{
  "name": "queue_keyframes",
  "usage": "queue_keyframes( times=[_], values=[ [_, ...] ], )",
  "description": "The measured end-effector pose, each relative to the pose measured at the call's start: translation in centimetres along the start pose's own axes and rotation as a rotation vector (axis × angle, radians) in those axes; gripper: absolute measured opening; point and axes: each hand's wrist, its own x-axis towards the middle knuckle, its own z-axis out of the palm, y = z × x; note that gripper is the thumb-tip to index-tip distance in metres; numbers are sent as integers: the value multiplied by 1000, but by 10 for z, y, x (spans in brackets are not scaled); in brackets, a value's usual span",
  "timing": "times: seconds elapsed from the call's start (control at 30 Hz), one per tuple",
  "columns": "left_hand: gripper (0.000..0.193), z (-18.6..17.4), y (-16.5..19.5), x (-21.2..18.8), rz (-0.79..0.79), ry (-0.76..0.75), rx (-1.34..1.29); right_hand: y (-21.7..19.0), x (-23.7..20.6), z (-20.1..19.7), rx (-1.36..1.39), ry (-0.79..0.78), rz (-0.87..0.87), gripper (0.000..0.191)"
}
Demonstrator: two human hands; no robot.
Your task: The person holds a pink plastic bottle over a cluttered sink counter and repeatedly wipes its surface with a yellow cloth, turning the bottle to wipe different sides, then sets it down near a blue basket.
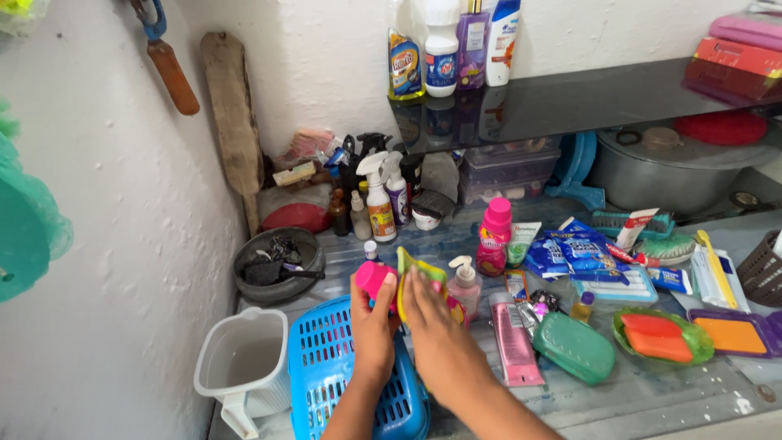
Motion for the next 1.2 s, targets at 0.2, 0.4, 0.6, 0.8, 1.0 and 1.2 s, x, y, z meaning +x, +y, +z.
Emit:
queue_keyframes(
  times=[0.2,0.4,0.6,0.8,1.0,1.2],
  values=[
    [34,-5,-10,2,54,-37,-85,11,1,-18,-75,-14,-41,63],
    [36,-5,-7,0,78,-11,-130,11,-33,-34,372,-30,300,57],
    [37,0,0,-5,32,-19,-49,44,-8,-52,676,108,752,51],
    [38,0,-2,-2,40,-41,-72,9,-18,8,-398,366,-140,71],
    [40,0,1,-4,35,-45,-35,55,-39,9,507,-298,904,56],
    [34,-3,-3,-2,50,-77,-51,42,-4,-15,666,-131,859,47]
  ],
)
